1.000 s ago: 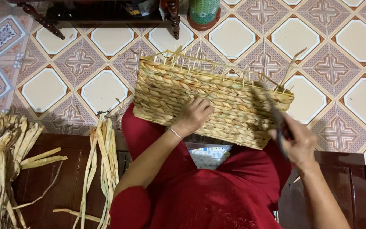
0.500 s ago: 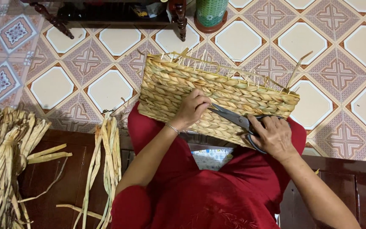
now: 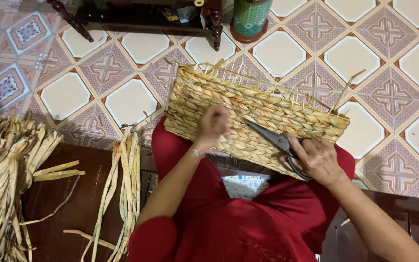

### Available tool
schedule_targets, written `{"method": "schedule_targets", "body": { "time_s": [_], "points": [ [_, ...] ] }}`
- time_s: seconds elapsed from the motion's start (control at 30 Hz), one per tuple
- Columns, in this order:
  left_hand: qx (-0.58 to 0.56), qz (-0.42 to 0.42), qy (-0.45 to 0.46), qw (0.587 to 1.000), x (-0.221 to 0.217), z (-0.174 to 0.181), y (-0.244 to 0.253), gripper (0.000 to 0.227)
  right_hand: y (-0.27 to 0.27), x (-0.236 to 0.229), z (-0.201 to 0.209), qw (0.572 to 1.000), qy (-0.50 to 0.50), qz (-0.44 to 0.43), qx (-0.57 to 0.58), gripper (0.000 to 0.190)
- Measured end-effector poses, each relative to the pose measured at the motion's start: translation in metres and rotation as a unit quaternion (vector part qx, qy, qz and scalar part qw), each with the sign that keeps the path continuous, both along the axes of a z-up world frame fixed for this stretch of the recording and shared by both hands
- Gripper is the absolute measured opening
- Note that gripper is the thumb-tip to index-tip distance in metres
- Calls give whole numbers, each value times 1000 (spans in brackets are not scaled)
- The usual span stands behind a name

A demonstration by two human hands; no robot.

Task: The person weaves dried fibers along the rim of a woven basket by hand and then trims protruding fibers from the basket using scissors.

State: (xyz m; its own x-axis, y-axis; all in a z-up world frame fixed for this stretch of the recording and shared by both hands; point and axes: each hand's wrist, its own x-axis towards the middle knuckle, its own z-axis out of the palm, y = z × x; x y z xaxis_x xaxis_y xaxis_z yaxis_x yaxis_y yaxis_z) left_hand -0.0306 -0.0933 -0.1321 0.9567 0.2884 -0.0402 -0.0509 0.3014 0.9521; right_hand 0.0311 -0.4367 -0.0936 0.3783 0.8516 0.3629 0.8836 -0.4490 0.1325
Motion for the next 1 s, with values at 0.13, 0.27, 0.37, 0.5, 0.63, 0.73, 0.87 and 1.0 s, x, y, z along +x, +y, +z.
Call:
{"method": "schedule_targets", "body": {
  "time_s": [0.13,0.27,0.37,0.5,0.63,0.73,0.87,1.0],
  "points": [
    [88,97,29,991,-15,20,26,15,7,-9,32,999,5,-48,15,73],
    [418,89,-67,902,4,-8,37,22,13,-6,36,997,-27,-69,13,71],
    [610,96,-174,767,15,-8,30,19,21,-4,41,997,-39,-65,-8,70],
    [664,77,-195,718,20,-3,24,6,32,0,51,998,-53,-45,-7,70],
    [670,40,-202,713,31,-15,27,8,44,9,52,998,-55,-28,0,68],
    [653,38,-211,727,29,-14,23,7,51,12,49,998,-57,-11,14,68],
    [640,31,-191,743,26,-3,20,6,59,20,43,998,-70,-1,-4,68],
    [620,32,-181,762,23,5,17,6,42,34,3,990,-103,-4,-96,70]
  ]
}}
